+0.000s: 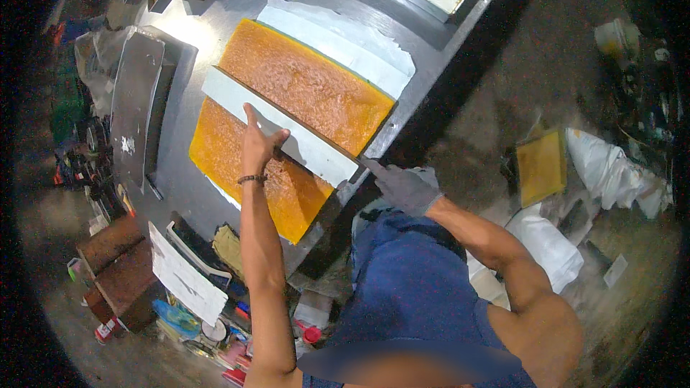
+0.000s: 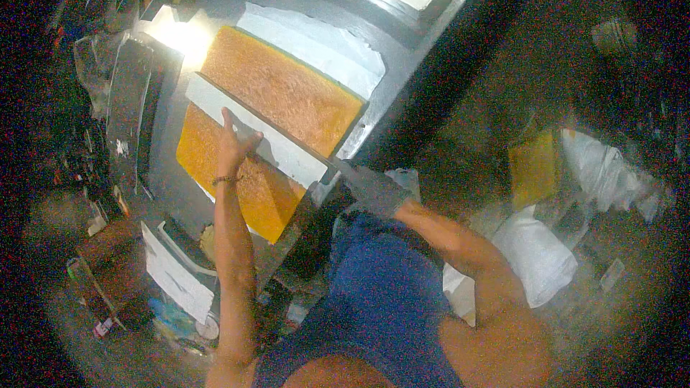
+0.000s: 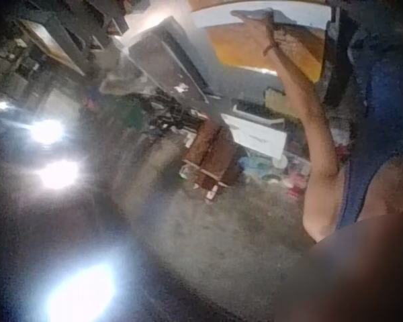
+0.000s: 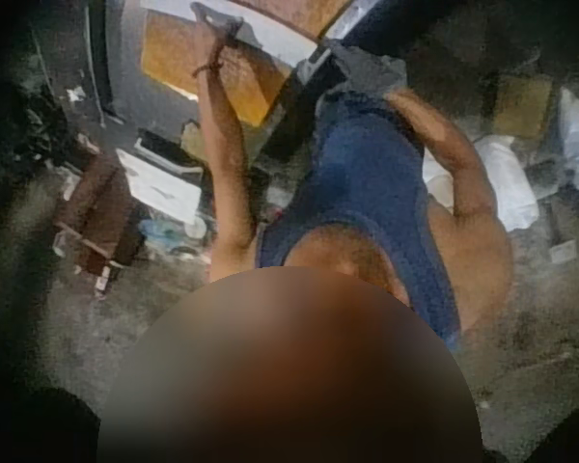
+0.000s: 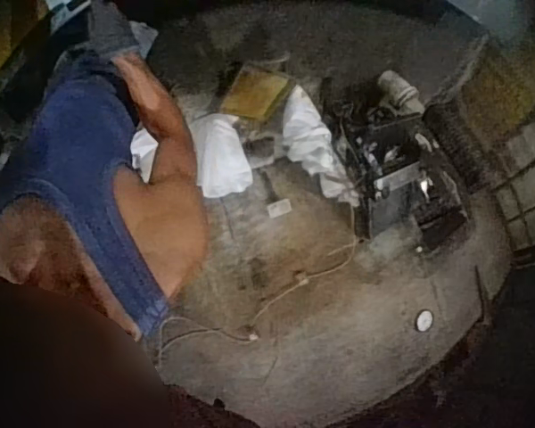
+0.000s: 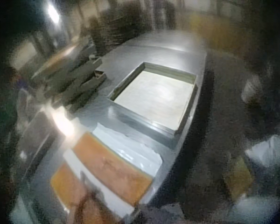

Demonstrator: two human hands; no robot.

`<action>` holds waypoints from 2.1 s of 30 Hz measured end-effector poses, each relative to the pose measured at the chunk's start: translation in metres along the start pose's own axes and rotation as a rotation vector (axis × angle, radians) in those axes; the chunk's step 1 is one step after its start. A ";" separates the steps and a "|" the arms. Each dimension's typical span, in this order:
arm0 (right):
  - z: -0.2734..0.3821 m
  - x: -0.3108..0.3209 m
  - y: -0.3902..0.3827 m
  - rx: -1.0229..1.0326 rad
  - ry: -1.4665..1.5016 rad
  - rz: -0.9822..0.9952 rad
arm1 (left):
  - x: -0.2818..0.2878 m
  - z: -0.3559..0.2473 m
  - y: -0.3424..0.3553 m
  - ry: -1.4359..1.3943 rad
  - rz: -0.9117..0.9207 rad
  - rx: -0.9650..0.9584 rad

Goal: The person uses a knife to cut a large rectangular sheet of orange material on a metal table. They repeatedly score and slice the sheet into smaller rectangular pieces, working methodically across the surface.

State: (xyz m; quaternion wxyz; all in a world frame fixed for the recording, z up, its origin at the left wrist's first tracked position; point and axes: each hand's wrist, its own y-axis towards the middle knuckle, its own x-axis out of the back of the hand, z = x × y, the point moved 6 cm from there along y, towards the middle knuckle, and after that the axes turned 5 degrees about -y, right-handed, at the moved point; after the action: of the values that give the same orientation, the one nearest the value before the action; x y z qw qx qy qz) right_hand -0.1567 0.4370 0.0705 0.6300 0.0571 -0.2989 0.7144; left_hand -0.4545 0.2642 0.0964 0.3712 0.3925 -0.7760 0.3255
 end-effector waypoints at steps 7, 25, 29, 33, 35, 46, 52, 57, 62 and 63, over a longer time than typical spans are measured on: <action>-0.065 -0.004 -0.150 -0.293 -0.153 0.207 | 0.002 -0.006 0.002 -0.037 0.091 0.127; 0.013 -0.021 0.040 -0.195 0.203 -0.453 | -0.003 -0.026 -0.006 0.068 -0.132 0.365; -0.001 -0.024 0.046 -0.206 0.206 -0.443 | -0.010 -0.018 -0.005 -0.120 -0.098 0.425; -0.019 -0.023 0.052 -0.229 0.180 -0.373 | -0.007 -0.022 -0.006 -0.113 -0.129 0.426; -0.026 -0.018 0.054 -0.238 0.232 -0.376 | -0.004 -0.028 -0.009 -0.083 -0.144 0.415; -0.041 0.051 0.063 -0.253 0.351 -0.314 | -0.022 -0.085 0.025 -0.135 -0.218 0.444; -0.043 0.054 0.070 -0.262 0.265 -0.289 | -0.021 -0.079 0.023 -0.166 -0.209 0.453; -0.047 0.053 0.074 -0.252 0.250 -0.246 | -0.024 -0.078 0.024 -0.167 -0.215 0.480; -0.031 0.054 0.072 -0.161 0.288 -0.197 | -0.021 -0.076 0.026 -0.136 -0.246 0.471; -0.027 0.055 0.070 -0.183 0.279 -0.224 | -0.021 -0.076 0.025 -0.132 -0.240 0.475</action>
State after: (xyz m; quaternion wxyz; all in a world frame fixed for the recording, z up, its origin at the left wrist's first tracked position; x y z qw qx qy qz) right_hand -0.2247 0.4965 0.0486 0.7433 -0.0670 -0.2643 0.6109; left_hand -0.4429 0.3443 0.1119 0.2534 0.5779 -0.6485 0.4258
